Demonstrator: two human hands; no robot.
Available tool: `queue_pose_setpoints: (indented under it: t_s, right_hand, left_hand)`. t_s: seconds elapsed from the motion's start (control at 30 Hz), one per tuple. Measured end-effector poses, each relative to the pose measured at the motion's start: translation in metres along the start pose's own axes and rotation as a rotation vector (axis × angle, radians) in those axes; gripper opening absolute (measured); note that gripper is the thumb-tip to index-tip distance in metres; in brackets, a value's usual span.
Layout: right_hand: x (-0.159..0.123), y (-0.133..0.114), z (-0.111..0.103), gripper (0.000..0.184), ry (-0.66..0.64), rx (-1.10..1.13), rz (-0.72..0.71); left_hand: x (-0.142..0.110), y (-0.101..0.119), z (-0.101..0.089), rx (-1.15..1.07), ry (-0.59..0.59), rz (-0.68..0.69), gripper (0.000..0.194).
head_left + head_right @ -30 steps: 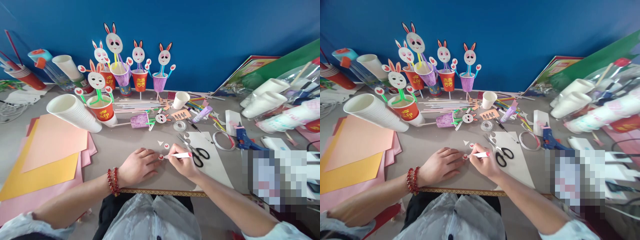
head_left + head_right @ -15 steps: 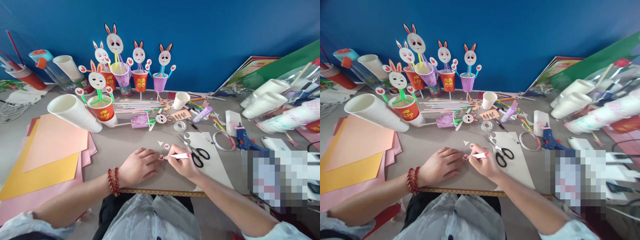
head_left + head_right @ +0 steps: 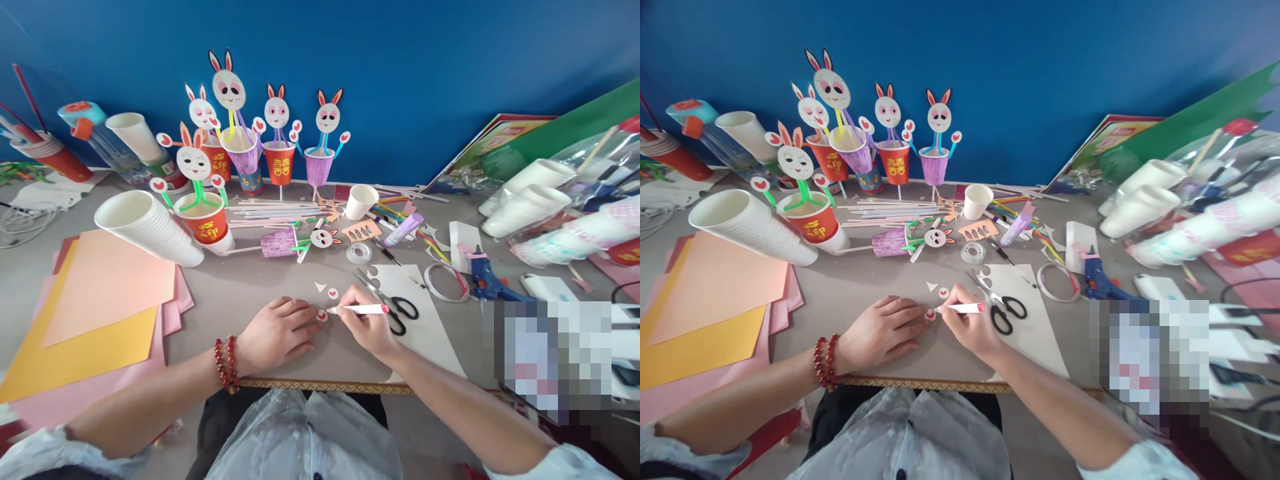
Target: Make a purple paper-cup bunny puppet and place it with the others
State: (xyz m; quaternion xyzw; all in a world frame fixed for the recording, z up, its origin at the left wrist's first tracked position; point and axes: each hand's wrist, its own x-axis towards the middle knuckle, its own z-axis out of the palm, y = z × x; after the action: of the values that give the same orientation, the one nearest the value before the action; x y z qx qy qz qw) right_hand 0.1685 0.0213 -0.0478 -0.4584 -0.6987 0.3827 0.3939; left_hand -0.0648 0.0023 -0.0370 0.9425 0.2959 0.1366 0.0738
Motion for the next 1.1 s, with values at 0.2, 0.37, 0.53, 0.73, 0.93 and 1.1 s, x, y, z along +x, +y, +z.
queue_pose_setpoints:
  t_s: [0.2, 0.37, 0.53, 0.73, 0.93, 1.1]
  right_hand:
    - [0.002, -0.005, -0.001, 0.012, 0.076, 0.224, 0.096]
    - [-0.002, -0.002, -0.001, 0.010, 0.177, 0.322, 0.005]
    - [0.006, -0.006, -0.006, 0.015, 0.242, 0.399, 0.000]
    - [0.024, -0.033, -0.023, 0.024, 0.134, 0.484, 0.201]
    - [0.013, -0.054, -0.034, 0.023, 0.171, 0.470, 0.201]
    - [-0.005, -0.049, -0.026, 0.023, 0.307, 0.479, 0.237]
  left_hand:
    - [0.002, 0.000, 0.000, -0.023, -0.016, -0.019, 0.034]
    - [0.002, 0.000, 0.000, -0.018, 0.017, -0.020, 0.032]
    - [0.001, 0.000, 0.000, -0.028, 0.022, -0.039, 0.031]
    - [0.001, -0.001, 0.001, -0.048, 0.040, -0.061, 0.036]
    - [-0.002, 0.000, -0.007, -0.223, 0.122, -0.154, 0.034]
    - [-0.001, -0.006, -0.028, -0.422, 0.150, -0.331, 0.015]
